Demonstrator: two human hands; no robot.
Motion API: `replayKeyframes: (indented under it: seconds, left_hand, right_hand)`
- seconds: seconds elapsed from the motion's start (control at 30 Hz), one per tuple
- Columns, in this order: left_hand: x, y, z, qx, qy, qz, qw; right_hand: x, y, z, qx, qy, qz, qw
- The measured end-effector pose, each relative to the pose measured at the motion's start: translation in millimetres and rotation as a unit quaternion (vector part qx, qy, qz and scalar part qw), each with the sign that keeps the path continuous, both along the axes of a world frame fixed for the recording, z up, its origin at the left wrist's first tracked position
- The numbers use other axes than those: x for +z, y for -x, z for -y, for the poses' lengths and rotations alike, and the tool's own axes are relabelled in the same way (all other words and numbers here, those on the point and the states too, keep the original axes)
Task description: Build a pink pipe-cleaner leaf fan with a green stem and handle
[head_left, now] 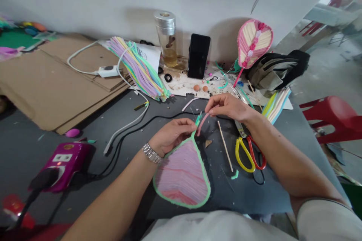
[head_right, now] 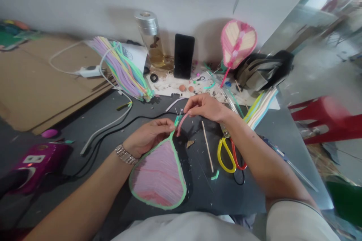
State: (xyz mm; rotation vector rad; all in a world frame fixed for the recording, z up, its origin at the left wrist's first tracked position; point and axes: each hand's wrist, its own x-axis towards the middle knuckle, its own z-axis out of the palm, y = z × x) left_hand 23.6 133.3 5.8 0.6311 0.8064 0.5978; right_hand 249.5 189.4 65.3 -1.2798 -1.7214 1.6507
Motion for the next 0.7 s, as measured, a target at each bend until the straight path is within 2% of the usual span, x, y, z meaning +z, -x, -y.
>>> replayKeyframes:
  seconds: [0.13, 0.23, 0.33, 0.4, 0.47, 0.6, 0.7]
  left_hand:
    - [1.3, 0, 1, -0.003, 0.027, 0.016, 0.999]
    - [1.1, 0, 1, -0.008, 0.029, 0.008, 1.000]
    - [-0.1, 0, 1, -0.007, 0.013, 0.007, 1.000]
    - [-0.9, -1, 1, -0.006, 0.004, 0.009, 1.000]
    - [-1.5, -1, 1, -0.006, 0.004, 0.008, 1.000]
    - [-2.0, -2, 2, -0.003, 0.020, 0.012, 1.000]
    - [-1.2, -2, 2, -0.006, 0.032, 0.017, 0.999]
  right_hand:
    - [-1.7, 4, 1, -0.046, -0.006, -0.016, 0.999]
    - [-6.1, 7, 6, -0.093, 0.039, -0.057, 0.993]
    - [-12.8, 11, 15, -0.155, 0.099, -0.136, 0.974]
    - [-17.7, 14, 22, -0.180, 0.111, -0.167, 0.963]
    - [-22.3, 16, 28, -0.193, 0.086, -0.173, 0.962]
    - [-28.0, 18, 37, -0.212, -0.031, -0.140, 0.967]
    - [-27.8, 19, 41, -0.224, -0.083, -0.107, 0.965]
